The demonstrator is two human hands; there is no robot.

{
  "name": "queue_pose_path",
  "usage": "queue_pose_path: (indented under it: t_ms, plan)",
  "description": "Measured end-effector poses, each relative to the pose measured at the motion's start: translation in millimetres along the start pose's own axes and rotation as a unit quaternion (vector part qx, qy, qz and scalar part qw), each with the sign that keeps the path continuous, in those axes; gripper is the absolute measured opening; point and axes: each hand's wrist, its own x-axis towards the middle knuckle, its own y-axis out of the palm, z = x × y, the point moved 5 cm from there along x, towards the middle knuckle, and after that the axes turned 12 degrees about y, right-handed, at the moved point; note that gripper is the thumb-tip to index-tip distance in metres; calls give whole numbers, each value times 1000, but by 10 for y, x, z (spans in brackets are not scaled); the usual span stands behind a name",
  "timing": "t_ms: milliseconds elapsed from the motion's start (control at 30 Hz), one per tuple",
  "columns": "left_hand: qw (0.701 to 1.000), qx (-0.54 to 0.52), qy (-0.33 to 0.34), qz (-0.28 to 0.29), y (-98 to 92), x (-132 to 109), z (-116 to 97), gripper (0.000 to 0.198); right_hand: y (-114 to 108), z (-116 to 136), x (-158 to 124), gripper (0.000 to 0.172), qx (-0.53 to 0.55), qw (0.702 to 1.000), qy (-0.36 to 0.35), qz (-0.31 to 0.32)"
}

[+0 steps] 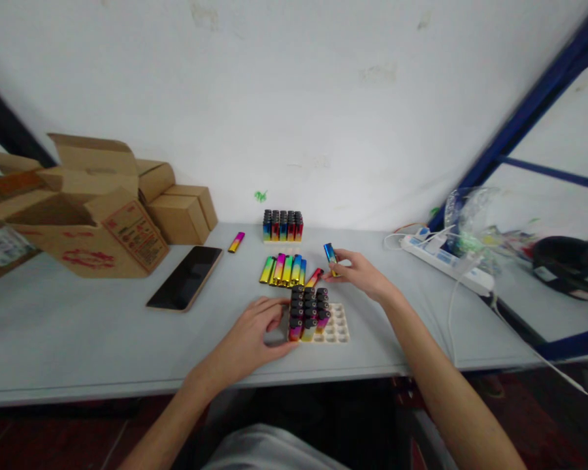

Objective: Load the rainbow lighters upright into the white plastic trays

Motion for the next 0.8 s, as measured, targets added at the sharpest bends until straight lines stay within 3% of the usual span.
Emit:
queue_pose_path:
  t_ms: [67,200,367,500,633,800]
  plan:
    - [1000,-2,-4,2,-1,2,5,45,-33,20,-135,29,52,998,-17,25]
    - [1000,6,-12,12,5,3,24,45,-95,89,-341,33,83,994,-71,-11]
    - [1000,10,-16,18,12,-5,53,46,-9,143,-430,35,96,989,-114,6]
    - [999,14,-22,20,16,-9,70,46,37,103,-378,40,157,984,-82,-12]
    - [1000,17,-16,19,11,-6,64,46,76,21,-296,56,230,973,-13,-21]
    - [1000,19,-8,10,1,-7,59,46,109,-58,-273,44,294,954,46,-34]
